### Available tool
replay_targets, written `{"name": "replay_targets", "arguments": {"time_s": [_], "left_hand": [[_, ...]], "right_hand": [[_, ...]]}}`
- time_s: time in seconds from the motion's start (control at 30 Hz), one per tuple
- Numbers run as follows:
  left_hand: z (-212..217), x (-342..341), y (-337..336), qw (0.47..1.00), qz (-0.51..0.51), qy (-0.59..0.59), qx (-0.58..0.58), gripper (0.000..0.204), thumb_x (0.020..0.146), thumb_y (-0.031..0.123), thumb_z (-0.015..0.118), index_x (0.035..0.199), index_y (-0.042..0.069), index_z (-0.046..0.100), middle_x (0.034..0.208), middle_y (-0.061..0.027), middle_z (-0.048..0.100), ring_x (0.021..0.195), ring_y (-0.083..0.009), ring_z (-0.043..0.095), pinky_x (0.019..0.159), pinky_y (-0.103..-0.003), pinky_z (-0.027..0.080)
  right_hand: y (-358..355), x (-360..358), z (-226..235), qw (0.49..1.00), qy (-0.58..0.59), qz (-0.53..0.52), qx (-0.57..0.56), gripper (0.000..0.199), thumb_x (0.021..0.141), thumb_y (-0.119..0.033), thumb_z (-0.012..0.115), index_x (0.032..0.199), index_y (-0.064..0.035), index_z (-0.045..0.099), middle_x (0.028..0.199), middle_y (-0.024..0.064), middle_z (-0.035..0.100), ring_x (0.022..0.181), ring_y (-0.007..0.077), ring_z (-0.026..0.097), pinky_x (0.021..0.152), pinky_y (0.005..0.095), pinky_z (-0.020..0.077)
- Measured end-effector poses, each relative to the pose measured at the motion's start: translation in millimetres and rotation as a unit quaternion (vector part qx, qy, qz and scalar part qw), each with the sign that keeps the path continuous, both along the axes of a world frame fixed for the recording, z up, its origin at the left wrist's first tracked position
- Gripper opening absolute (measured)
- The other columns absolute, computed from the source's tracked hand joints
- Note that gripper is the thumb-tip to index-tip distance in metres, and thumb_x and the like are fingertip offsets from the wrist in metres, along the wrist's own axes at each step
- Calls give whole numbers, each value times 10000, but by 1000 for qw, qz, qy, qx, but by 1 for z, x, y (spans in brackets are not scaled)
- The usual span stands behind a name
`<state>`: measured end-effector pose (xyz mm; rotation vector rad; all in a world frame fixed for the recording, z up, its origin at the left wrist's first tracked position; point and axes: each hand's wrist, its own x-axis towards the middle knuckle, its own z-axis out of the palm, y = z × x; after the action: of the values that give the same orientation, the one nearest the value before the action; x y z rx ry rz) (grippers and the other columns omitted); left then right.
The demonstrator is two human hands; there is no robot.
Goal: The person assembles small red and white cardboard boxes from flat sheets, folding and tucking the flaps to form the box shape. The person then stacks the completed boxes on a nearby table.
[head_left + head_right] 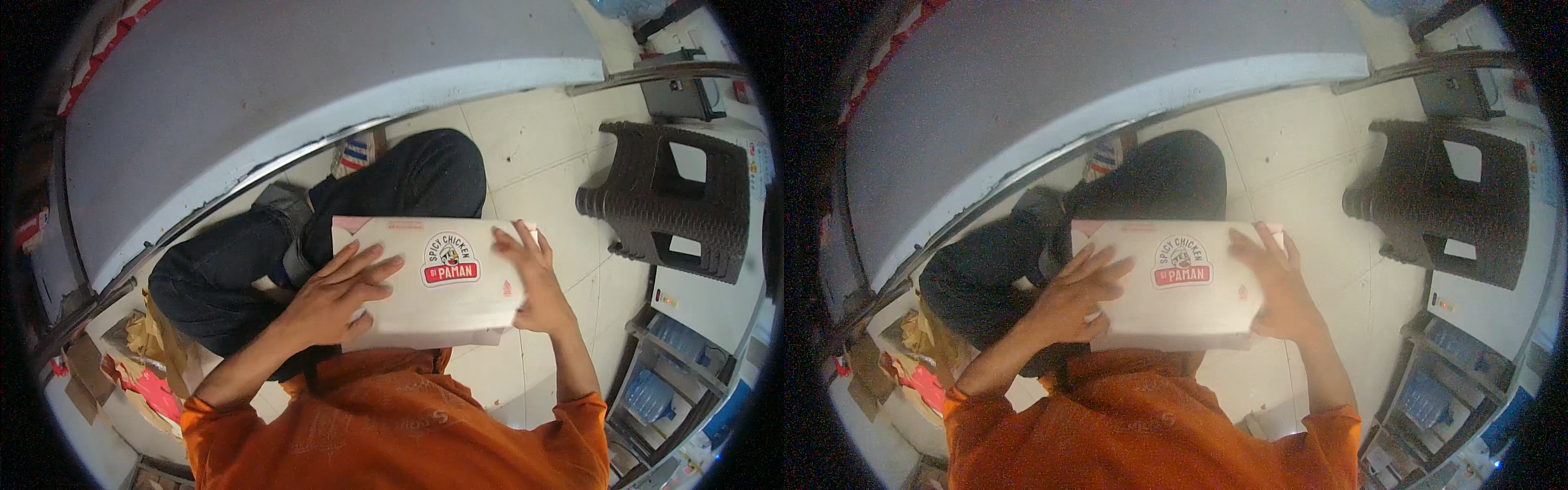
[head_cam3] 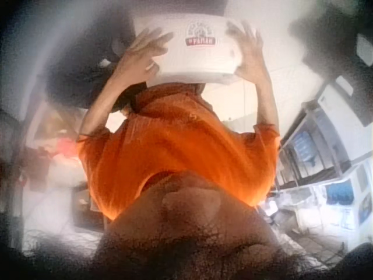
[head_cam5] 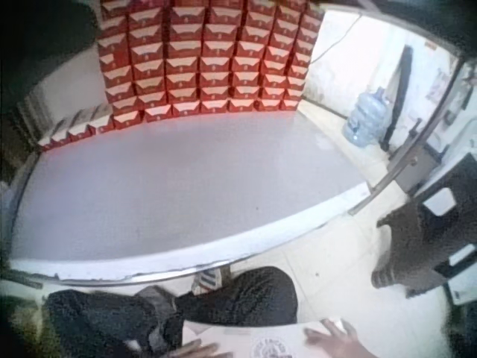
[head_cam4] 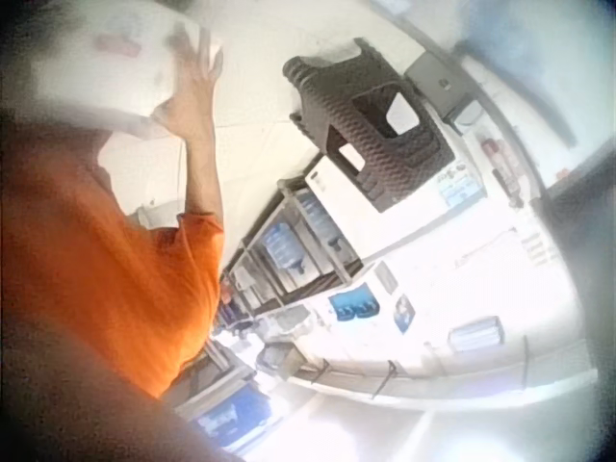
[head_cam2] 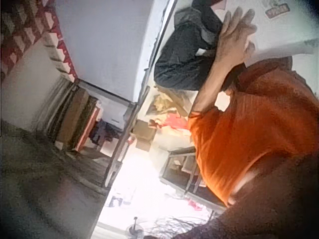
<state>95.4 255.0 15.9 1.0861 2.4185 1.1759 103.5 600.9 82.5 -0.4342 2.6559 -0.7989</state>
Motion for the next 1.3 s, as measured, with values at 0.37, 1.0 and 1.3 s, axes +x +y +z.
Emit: {"name": "replay_targets", "arguments": {"time_s": [0.37,1.0,1.3], "left_hand": [[-62,69,24,788,248,-442,350,874,820,317,718,1463,-2,220,1501,-202,278,1376,-295,323,1133,-421,246],[51,130,-283,743,644,159,83,262,859,209,621,1008,-6,644,990,-205,649,949,-336,614,854,-408,485],[3,347,-361,593,731,66,-331,613,778,430,726,1253,81,558,1330,-139,524,1157,-320,562,952,-421,472]], "right_hand": [[-27,87,-91,876,-158,-351,-292,815,830,-407,676,1432,-16,290,1351,136,423,1236,256,423,1036,401,340],[-337,-202,-74,972,180,149,4,456,875,-168,588,1242,83,485,1154,200,600,1038,256,570,917,357,440],[-289,-198,-103,975,163,79,-128,455,941,-262,595,1253,51,490,1113,190,607,995,255,583,858,337,460]]}}
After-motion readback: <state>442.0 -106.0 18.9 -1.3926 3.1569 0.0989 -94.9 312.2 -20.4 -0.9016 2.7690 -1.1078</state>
